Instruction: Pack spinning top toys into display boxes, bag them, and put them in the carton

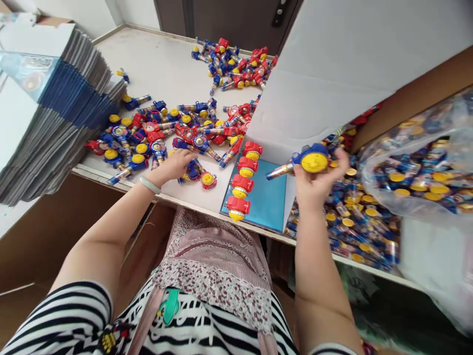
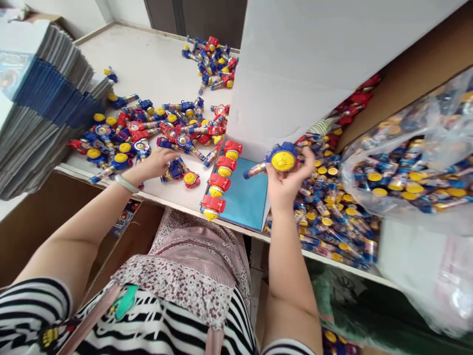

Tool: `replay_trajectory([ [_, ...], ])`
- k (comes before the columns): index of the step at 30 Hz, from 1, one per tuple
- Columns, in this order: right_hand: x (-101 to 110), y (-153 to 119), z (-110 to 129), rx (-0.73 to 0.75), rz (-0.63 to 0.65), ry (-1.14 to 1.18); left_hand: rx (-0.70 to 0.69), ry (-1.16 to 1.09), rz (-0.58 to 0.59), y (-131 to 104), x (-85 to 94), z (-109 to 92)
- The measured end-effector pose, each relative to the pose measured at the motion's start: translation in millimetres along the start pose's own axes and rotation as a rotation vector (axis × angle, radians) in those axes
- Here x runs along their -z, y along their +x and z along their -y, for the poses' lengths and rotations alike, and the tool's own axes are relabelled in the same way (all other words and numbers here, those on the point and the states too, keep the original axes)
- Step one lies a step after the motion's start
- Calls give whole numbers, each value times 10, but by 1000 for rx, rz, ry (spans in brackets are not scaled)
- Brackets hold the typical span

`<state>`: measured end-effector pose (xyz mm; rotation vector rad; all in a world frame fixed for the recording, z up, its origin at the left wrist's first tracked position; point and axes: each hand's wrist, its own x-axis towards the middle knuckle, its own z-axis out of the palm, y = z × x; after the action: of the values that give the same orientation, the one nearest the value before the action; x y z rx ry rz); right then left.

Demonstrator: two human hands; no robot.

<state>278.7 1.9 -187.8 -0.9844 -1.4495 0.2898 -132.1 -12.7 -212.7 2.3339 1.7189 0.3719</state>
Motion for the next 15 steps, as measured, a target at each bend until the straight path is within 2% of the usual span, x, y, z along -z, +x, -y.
replay_trajectory([
  [3,-148,-60,-327,3,-41,-116,-89,204,134,33,-165,237],
  [5,-272,-113,-444,-30,49,-177,-90,253,181,100,-212,312],
  [9,-356,-156,-464,-101,274,-253,-178,263,221,221,-249,410],
  [15,-217,-12,-417,-99,478,-231,-217,205,217,273,-306,477],
])
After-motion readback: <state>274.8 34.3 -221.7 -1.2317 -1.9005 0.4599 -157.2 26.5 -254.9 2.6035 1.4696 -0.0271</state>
